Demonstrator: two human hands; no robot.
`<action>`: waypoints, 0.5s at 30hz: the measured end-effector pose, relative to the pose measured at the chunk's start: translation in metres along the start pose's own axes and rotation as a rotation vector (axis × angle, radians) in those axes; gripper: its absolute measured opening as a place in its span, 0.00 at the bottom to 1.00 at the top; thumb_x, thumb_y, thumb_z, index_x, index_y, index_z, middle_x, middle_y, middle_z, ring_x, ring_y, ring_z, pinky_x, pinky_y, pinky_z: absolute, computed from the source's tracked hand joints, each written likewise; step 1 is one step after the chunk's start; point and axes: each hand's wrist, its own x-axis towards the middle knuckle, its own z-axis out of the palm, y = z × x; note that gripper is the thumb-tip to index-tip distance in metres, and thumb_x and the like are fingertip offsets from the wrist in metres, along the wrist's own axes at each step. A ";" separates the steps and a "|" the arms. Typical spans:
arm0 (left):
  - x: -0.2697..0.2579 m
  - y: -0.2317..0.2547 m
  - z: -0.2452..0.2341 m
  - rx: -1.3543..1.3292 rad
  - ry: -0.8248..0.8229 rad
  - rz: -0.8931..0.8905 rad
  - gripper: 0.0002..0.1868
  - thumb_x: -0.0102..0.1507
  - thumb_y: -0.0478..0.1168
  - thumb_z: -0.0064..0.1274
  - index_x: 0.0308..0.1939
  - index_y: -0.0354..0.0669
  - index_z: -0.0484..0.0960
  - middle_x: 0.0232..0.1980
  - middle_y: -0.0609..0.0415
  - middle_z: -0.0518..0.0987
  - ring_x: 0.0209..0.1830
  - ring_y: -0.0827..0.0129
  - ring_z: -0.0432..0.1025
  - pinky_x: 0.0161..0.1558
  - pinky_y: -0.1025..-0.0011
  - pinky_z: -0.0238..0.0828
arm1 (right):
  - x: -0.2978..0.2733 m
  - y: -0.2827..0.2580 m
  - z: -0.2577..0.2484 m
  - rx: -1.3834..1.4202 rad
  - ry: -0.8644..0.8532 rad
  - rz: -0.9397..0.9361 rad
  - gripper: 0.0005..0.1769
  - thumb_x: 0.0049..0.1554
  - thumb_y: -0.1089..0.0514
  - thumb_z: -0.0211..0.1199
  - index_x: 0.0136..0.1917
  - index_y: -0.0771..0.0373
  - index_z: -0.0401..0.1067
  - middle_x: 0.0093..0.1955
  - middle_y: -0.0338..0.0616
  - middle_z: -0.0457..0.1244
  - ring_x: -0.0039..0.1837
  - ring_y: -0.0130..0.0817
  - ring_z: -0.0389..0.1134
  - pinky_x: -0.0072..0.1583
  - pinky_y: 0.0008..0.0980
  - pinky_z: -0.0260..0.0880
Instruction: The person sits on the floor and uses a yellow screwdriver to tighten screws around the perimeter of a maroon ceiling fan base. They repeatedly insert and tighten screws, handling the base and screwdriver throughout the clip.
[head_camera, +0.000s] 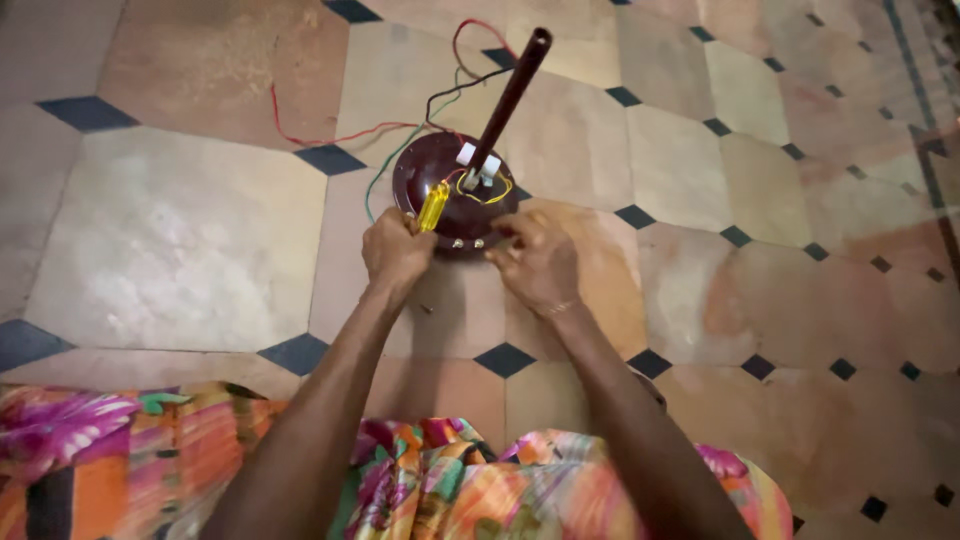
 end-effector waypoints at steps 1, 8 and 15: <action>-0.005 0.001 -0.001 0.000 0.031 0.029 0.14 0.51 0.40 0.62 0.36 0.36 0.81 0.34 0.39 0.83 0.38 0.47 0.78 0.45 0.53 0.74 | -0.006 0.007 -0.009 0.057 -0.028 0.055 0.20 0.43 0.60 0.77 0.50 0.61 0.79 0.45 0.46 0.69 0.43 0.38 0.71 0.47 0.36 0.72; -0.084 0.027 0.006 -0.055 0.006 0.315 0.11 0.56 0.33 0.56 0.44 0.41 0.82 0.37 0.36 0.82 0.40 0.41 0.77 0.43 0.50 0.72 | -0.055 0.050 -0.039 0.265 -0.269 0.359 0.17 0.46 0.63 0.75 0.51 0.64 0.80 0.43 0.43 0.73 0.44 0.27 0.73 0.48 0.26 0.73; -0.157 0.027 -0.005 -0.096 -0.172 0.453 0.12 0.53 0.34 0.62 0.39 0.37 0.80 0.35 0.39 0.82 0.39 0.45 0.78 0.42 0.53 0.73 | -0.080 0.033 -0.045 0.936 -0.397 0.408 0.29 0.50 0.72 0.61 0.65 0.62 0.73 0.57 0.45 0.69 0.57 0.31 0.70 0.57 0.29 0.73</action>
